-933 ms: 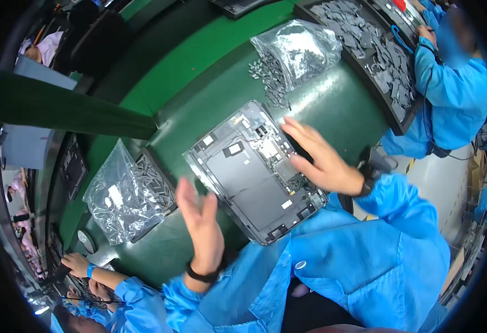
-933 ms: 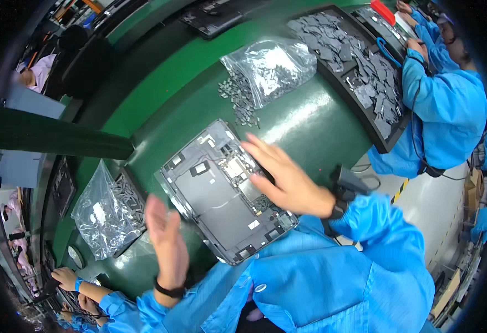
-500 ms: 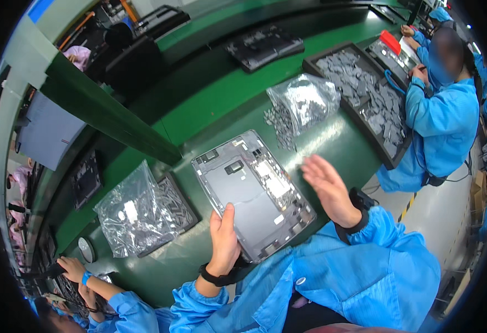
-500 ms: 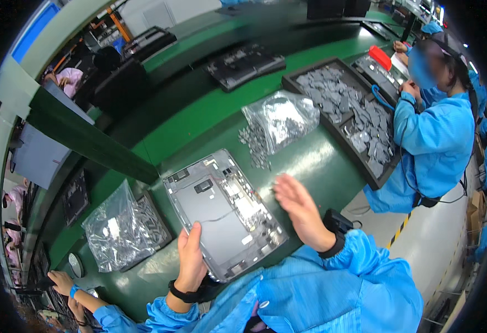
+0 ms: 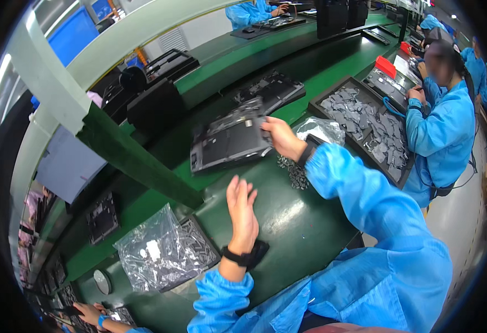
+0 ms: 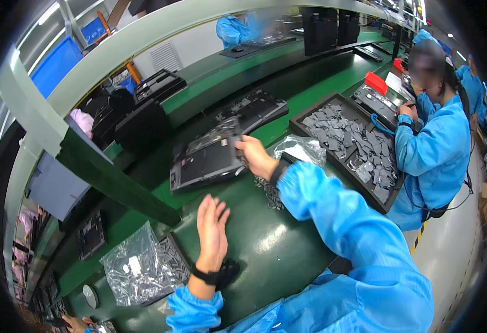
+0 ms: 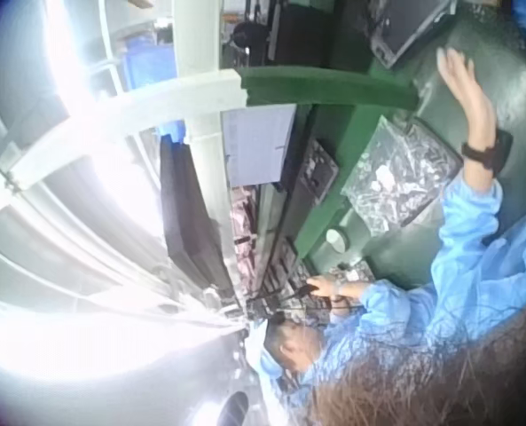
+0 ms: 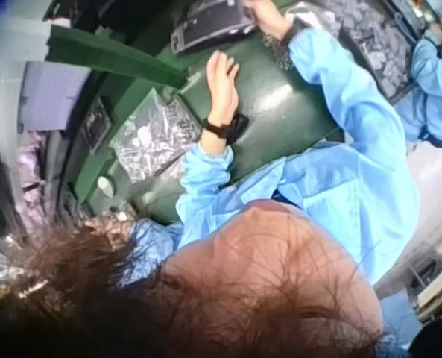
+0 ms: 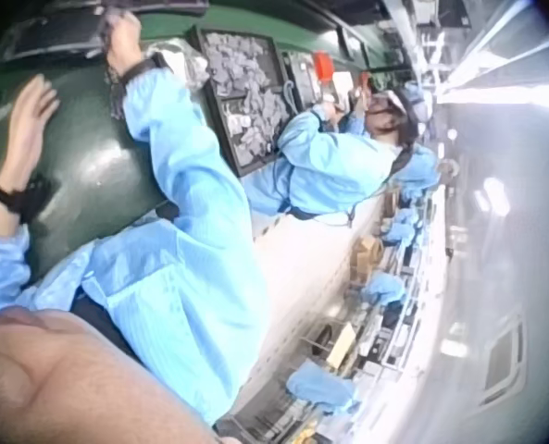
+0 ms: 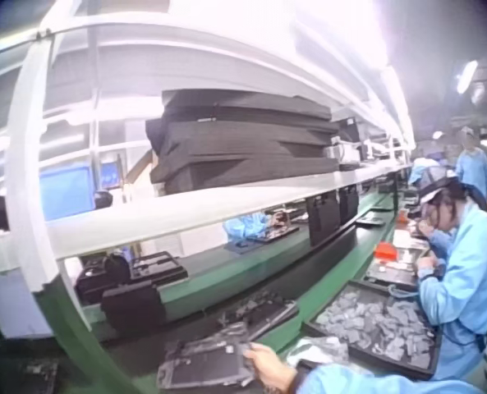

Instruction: Assembling components into an electronic device casing on a production line.

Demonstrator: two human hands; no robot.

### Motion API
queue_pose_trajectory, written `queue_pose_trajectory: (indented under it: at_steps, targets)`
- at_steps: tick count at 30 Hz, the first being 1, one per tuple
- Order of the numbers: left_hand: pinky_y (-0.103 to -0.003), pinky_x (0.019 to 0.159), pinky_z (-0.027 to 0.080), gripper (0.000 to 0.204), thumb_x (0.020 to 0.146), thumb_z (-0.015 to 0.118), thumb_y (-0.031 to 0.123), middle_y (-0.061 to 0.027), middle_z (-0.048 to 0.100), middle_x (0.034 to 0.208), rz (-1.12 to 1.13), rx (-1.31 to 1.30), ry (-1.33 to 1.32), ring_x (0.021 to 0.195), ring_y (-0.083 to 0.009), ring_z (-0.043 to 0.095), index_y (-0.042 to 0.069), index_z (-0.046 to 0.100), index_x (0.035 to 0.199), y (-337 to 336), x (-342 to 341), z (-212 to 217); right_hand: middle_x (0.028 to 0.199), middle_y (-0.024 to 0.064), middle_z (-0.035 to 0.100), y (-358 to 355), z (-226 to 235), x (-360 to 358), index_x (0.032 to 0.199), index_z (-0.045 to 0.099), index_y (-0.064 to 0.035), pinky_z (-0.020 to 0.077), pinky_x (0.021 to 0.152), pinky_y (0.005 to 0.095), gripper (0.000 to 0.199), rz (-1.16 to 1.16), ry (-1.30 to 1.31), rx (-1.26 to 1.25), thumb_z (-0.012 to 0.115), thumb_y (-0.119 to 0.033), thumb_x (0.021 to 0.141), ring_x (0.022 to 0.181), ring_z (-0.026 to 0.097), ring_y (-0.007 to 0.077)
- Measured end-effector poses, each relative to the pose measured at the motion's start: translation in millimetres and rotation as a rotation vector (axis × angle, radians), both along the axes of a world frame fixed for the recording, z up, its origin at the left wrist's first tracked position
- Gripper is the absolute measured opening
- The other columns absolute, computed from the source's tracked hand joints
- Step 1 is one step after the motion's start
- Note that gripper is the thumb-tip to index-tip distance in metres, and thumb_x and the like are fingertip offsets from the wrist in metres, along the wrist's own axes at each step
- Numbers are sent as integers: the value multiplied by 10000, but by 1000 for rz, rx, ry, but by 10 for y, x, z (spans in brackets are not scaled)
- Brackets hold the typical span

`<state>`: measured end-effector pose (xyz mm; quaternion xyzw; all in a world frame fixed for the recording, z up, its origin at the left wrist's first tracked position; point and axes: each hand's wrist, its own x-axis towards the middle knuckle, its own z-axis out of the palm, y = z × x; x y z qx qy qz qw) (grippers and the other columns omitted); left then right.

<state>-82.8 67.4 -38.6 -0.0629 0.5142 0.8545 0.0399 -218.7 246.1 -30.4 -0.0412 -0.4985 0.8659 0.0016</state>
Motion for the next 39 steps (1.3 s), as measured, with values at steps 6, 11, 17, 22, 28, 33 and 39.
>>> queue_pose_trajectory:
  at_steps: [6,11,17,22,28,33,39]
  targets:
    - [-414,987,462,430,962,546,124,-161,529,1249,45,20,-179,1122,-259,544,-5,414,1350,-199,412,-296,926,92,652,-656,-385,-1378,1052,617,25,486,785,383,255,216,-89,286,570,-195,931,880,619,230]
    - [-417,979,472,415,957,538,98,-189,540,1233,24,22,-207,1116,-266,554,-30,416,1333,-216,449,-235,1174,202,641,-184,-481,-1848,1228,587,-17,509,829,372,414,364,684,789,588,-269,900,984,644,277]
    - [-401,954,498,371,962,511,66,-186,586,1185,61,84,-254,1057,-264,596,-25,435,1313,-396,511,-333,1098,258,654,697,141,-1954,1020,708,-10,511,887,420,418,-139,-101,1918,538,-353,854,1082,624,378]
    - [-407,958,497,363,962,511,70,-185,586,1185,-40,95,-240,1069,-272,594,-29,443,1305,-189,380,-326,1012,199,704,1763,-439,-2254,917,717,51,523,845,372,502,-231,-314,1557,783,-352,626,961,674,335]
    - [-399,965,490,385,966,530,109,-171,578,1196,-124,207,-217,1085,-263,581,-14,442,1320,-2,65,-166,837,180,653,1482,117,-1667,896,609,169,567,696,447,176,-184,-162,490,610,28,789,757,671,328]
    - [-442,1004,470,561,980,563,297,-225,519,1284,-131,194,-143,1164,-317,544,-17,342,1389,508,-596,-249,949,160,639,1192,238,-615,1001,573,116,544,744,428,174,-124,-136,153,546,-13,888,831,647,271]
    - [-402,889,489,556,988,491,477,-152,562,1211,-33,330,-32,1099,-239,564,-27,461,1220,656,-610,39,1224,102,573,437,426,1433,1322,426,6,533,814,358,427,-146,-2,4,570,-125,941,1050,607,196]
